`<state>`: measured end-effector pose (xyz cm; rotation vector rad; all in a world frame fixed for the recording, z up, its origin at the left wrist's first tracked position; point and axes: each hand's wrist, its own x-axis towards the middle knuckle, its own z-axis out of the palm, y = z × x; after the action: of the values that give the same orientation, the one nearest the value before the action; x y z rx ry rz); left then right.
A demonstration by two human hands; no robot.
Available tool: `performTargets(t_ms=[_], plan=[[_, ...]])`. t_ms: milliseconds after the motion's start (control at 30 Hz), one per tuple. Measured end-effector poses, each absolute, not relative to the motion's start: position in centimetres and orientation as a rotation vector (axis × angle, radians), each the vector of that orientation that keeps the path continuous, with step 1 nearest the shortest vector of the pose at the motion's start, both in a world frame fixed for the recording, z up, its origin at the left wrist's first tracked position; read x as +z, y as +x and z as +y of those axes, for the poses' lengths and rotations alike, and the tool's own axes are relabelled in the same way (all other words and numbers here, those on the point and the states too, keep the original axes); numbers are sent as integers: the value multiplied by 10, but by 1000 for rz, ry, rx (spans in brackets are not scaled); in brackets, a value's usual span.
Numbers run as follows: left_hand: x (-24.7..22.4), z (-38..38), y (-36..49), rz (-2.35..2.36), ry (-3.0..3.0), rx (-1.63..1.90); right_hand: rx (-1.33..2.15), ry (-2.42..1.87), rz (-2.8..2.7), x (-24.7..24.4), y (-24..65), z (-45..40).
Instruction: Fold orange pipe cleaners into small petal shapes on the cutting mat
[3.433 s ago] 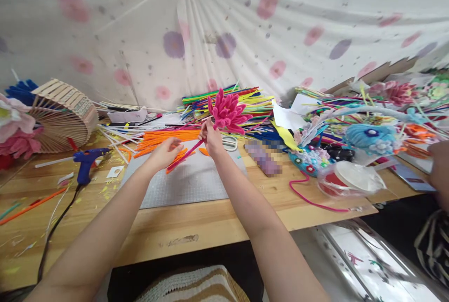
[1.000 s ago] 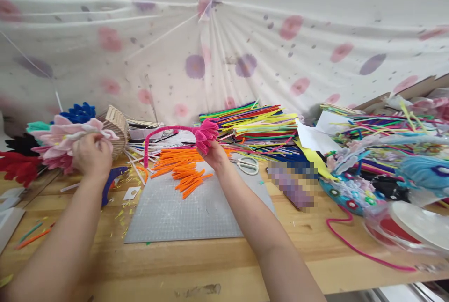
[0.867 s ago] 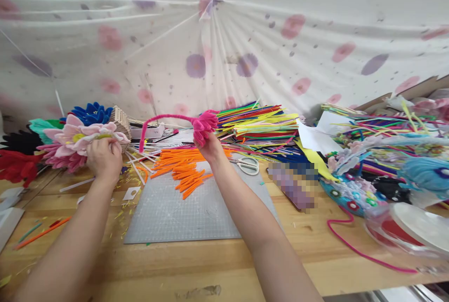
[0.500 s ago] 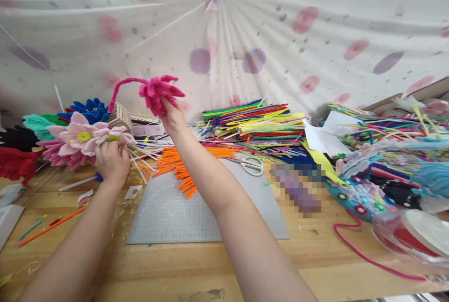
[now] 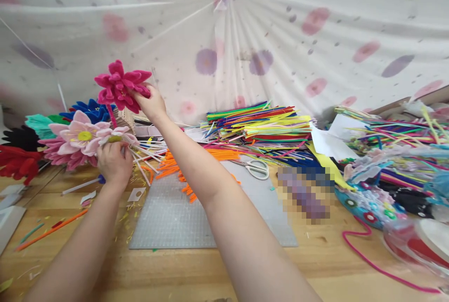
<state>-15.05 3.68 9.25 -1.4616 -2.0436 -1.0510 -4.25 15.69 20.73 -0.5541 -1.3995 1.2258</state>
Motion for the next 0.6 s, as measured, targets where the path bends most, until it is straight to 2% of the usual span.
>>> performTargets(t_ms=[233,400,600], plan=[[91,37,-151,-2057,-1485,-1141,1285,-461,-1105,208,-45,163],[91,37,-150,-2078,-1466,-1110,1202,-513,-1263,188,-46,167],[92,38,-150,-2064,-1459,-1134,1561,-521,-1303,185,-50,155]])
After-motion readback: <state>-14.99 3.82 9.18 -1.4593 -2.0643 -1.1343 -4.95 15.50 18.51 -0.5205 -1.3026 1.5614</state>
